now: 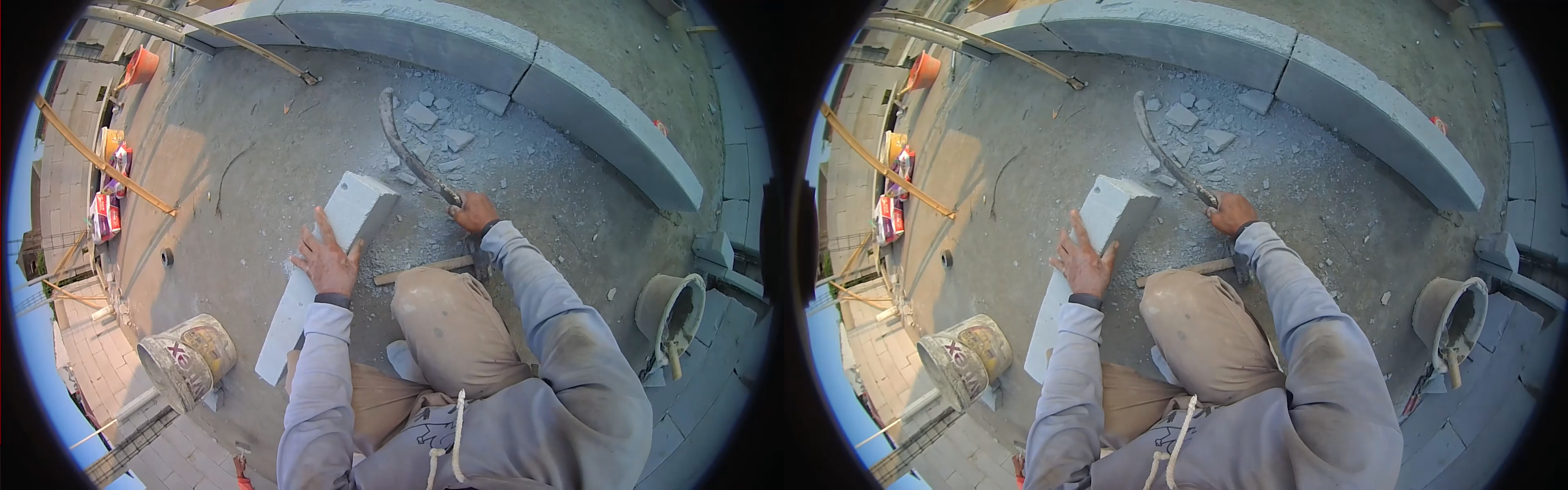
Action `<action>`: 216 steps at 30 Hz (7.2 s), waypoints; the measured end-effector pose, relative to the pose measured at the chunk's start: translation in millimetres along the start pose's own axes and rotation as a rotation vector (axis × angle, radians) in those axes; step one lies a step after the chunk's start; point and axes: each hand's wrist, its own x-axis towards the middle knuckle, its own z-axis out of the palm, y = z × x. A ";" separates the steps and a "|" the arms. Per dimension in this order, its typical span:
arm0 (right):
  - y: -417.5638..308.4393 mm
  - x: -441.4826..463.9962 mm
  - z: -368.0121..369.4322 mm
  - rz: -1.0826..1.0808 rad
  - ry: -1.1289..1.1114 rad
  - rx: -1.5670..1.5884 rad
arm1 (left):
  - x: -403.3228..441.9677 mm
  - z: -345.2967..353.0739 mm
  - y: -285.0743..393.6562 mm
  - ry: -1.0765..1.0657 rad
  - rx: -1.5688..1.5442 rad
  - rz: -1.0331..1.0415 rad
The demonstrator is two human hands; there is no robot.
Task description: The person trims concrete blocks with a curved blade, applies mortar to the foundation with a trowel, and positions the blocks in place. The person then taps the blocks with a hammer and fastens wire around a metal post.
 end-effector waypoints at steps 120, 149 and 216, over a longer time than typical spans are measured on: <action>173.5 -425.4 -183.8 2.317 0.664 0.880 | -71.0 -176.8 643.3 -1.253 0.700 1.155; 340.3 -516.1 -281.3 1.617 0.316 0.227 | -203.7 -189.0 720.1 -1.250 0.604 1.249; 545.5 -253.8 -554.9 1.611 1.731 1.336 | 28.6 -86.0 968.9 -1.440 0.393 1.136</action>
